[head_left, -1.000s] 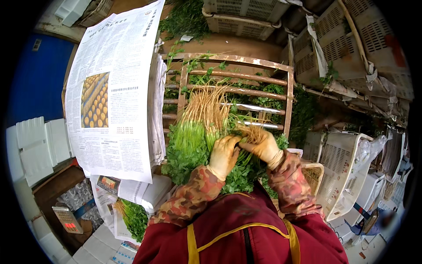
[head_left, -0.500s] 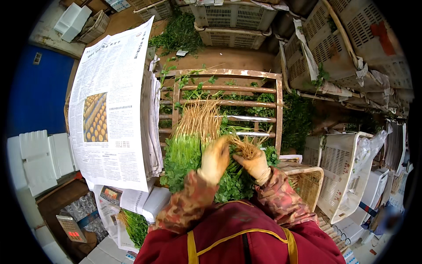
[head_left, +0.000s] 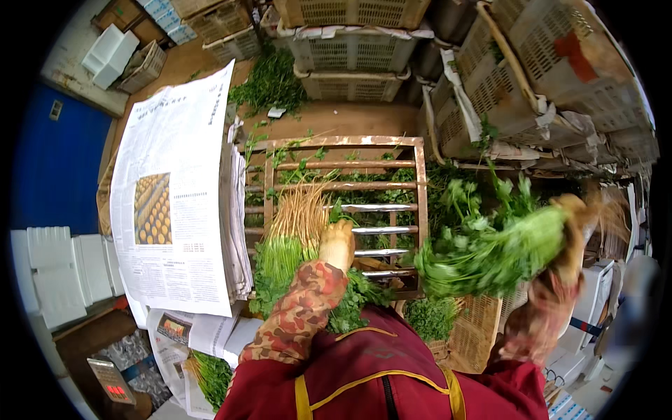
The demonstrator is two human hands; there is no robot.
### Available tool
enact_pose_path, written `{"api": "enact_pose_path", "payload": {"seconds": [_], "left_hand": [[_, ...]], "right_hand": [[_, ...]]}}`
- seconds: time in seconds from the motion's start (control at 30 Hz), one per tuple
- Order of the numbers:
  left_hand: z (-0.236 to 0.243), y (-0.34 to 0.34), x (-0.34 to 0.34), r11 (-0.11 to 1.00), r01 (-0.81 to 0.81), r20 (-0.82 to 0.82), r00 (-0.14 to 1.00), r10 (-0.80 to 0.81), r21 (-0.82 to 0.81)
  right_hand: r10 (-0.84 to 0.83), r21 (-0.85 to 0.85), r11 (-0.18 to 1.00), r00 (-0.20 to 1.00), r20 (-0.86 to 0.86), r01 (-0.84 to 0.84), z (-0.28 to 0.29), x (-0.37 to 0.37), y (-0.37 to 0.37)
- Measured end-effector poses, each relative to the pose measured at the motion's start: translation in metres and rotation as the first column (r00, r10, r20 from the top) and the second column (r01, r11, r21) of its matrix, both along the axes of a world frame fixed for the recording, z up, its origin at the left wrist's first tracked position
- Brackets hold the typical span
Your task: The person retrieves bunches of cilantro from a basket, arranges them neatly on a metal rack, and transfers the bundles into a shipping box positioned on a digital scale.
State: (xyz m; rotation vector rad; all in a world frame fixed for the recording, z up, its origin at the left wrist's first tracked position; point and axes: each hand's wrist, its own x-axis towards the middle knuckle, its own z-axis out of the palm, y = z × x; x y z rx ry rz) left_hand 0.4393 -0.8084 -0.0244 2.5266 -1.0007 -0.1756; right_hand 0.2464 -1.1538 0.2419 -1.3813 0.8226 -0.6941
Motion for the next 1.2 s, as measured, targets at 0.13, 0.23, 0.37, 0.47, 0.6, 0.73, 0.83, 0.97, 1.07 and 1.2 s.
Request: {"api": "enact_pose_path", "payload": {"seconds": [0.13,0.23,0.37,0.47,0.6,0.73,0.83,0.97,1.07,1.2], "left_hand": [[0.025,-0.004,-0.01,0.974,0.009,0.064,0.998,0.006,-0.228],[0.081,-0.002,-0.016,0.947,-0.054,-0.121,0.993,0.017,-0.315],[0.107,-0.008,-0.024,0.913,0.1,0.017,0.995,-0.102,-0.396],[0.147,-0.032,-0.015,0.882,0.25,0.098,0.968,-0.23,-0.399],[0.168,-0.086,-0.031,0.876,0.385,0.053,0.92,-0.387,-0.291],[0.133,-0.089,-0.042,0.901,0.342,-0.237,0.883,-0.405,-0.266],[0.129,-0.081,-0.052,0.932,0.302,-0.221,0.913,-0.343,-0.2],[0.109,-0.075,-0.057,0.939,0.307,-0.088,0.942,-0.323,-0.156],[0.1,-0.075,-0.066,0.961,0.276,-0.042,0.96,-0.277,-0.028],[0.1,-0.074,-0.078,0.964,0.26,-0.04,0.965,-0.259,0.046]], "right_hand": [[0.034,-0.475,0.861,0.952,-0.305,-0.183,-0.053,0.018,-0.033],[-0.112,-0.23,0.973,0.917,-0.383,0.023,-0.086,0.015,-0.039],[-0.013,-0.408,0.907,0.961,-0.278,-0.105,-0.124,0.023,-0.028],[0.121,-0.097,0.986,0.983,-0.137,-0.134,-0.094,0.042,0.013],[0.215,0.16,0.968,0.969,-0.121,-0.194,-0.088,0.057,0.056],[0.189,0.386,0.903,0.981,0.041,-0.19,-0.1,0.066,0.094],[0.229,0.405,0.881,0.969,0.087,-0.245,-0.125,0.06,0.099],[0.28,0.424,0.867,0.96,0.025,-0.264,-0.114,0.074,0.114],[0.336,0.169,0.931,0.941,-0.043,-0.324,-0.12,0.081,0.126],[0.295,0.15,0.95,0.943,-0.153,-0.272,-0.126,0.078,0.133]]}}
